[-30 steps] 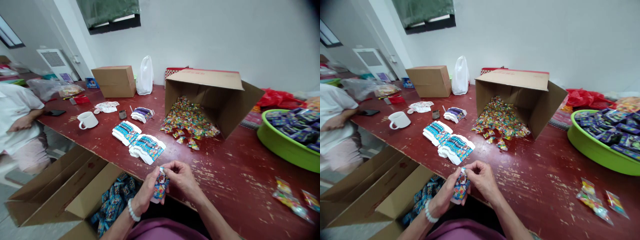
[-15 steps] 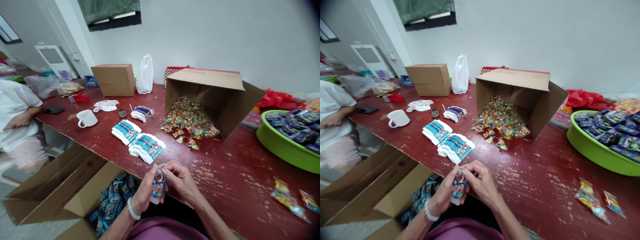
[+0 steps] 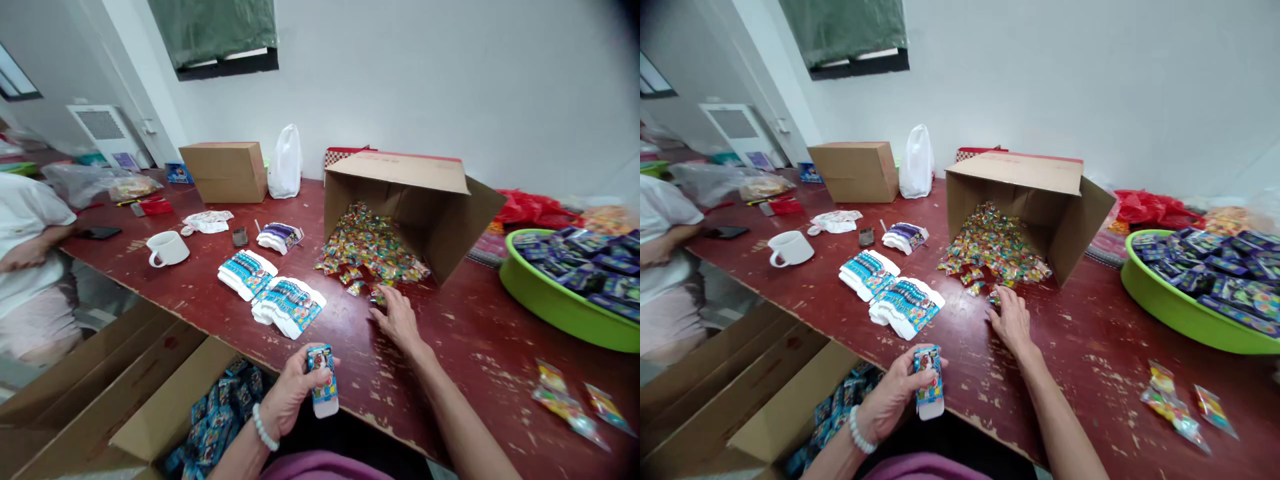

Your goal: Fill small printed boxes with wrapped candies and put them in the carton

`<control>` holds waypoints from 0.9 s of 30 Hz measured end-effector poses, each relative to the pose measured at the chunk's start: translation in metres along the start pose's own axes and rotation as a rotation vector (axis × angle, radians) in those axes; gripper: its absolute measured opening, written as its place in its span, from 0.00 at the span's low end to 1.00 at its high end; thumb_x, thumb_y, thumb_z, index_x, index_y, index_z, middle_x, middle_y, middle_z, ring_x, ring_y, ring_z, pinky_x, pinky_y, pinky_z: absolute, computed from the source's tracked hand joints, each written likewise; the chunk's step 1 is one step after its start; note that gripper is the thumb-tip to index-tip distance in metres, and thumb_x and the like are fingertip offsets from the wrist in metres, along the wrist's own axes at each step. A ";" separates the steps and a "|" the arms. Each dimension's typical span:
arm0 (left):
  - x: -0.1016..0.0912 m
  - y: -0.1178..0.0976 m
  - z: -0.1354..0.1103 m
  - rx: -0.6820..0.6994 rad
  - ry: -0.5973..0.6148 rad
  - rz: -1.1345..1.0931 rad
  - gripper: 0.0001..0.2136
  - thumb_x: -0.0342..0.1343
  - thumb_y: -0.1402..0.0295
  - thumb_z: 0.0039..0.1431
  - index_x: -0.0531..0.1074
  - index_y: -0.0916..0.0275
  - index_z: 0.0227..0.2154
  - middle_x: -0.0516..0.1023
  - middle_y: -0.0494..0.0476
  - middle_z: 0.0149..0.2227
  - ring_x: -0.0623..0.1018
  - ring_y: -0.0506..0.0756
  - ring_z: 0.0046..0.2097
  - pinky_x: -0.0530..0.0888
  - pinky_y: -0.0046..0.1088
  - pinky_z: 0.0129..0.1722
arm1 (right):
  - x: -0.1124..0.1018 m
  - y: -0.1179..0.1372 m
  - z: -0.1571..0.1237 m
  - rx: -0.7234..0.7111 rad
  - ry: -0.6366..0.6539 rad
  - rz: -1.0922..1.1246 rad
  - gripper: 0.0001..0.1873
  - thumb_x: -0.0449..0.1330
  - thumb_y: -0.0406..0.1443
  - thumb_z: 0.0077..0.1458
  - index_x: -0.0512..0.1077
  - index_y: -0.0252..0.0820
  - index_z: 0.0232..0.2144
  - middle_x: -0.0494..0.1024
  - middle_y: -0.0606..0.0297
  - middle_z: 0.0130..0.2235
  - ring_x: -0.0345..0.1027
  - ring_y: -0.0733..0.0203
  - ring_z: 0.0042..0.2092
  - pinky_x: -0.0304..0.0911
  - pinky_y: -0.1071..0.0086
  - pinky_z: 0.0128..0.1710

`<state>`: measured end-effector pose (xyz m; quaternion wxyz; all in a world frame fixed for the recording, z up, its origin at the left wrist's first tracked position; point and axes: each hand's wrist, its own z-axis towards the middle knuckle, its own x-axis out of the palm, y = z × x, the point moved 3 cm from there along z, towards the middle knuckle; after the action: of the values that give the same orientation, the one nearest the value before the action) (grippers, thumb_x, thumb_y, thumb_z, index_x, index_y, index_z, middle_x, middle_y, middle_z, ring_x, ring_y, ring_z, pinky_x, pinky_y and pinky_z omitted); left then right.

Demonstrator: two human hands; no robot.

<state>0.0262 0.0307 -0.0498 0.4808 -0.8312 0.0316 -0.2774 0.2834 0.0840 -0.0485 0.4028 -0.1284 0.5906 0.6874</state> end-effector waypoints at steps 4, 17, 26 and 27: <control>-0.014 -0.001 -0.001 0.033 -0.090 -0.036 0.29 0.69 0.72 0.42 0.65 0.58 0.48 0.74 0.51 0.36 0.74 0.51 0.35 0.73 0.29 0.35 | 0.005 -0.034 0.011 0.026 -0.043 -0.073 0.20 0.58 0.35 0.52 0.74 0.42 0.49 0.76 0.52 0.51 0.66 0.43 0.51 0.58 0.49 0.53; -0.034 -0.015 -0.003 0.036 -0.155 0.245 0.21 0.67 0.60 0.46 0.61 0.59 0.36 0.73 0.49 0.29 0.74 0.51 0.27 0.69 0.23 0.21 | -0.016 -0.056 -0.011 0.092 -0.069 -0.097 0.20 0.53 0.43 0.56 0.75 0.39 0.45 0.79 0.53 0.45 0.71 0.50 0.47 0.62 0.59 0.49; -0.023 -0.018 -0.013 0.183 0.011 1.027 0.17 0.59 0.71 0.50 0.72 0.60 0.45 0.74 0.58 0.44 0.74 0.59 0.47 0.68 0.35 0.49 | -0.017 -0.053 -0.018 0.156 0.072 -0.090 0.10 0.62 0.44 0.48 0.76 0.44 0.28 0.76 0.58 0.36 0.66 0.48 0.41 0.58 0.62 0.39; -0.020 -0.018 -0.014 0.196 0.012 1.142 0.16 0.57 0.72 0.50 0.73 0.60 0.44 0.74 0.60 0.45 0.73 0.60 0.50 0.66 0.37 0.53 | -0.017 -0.052 -0.018 0.174 0.085 -0.063 0.10 0.62 0.43 0.49 0.75 0.44 0.27 0.76 0.59 0.33 0.67 0.51 0.39 0.58 0.63 0.37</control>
<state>-0.0015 0.0355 -0.0383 0.6286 -0.6325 0.4520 0.0196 0.3258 0.0594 -0.0794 0.4083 -0.1406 0.6602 0.6145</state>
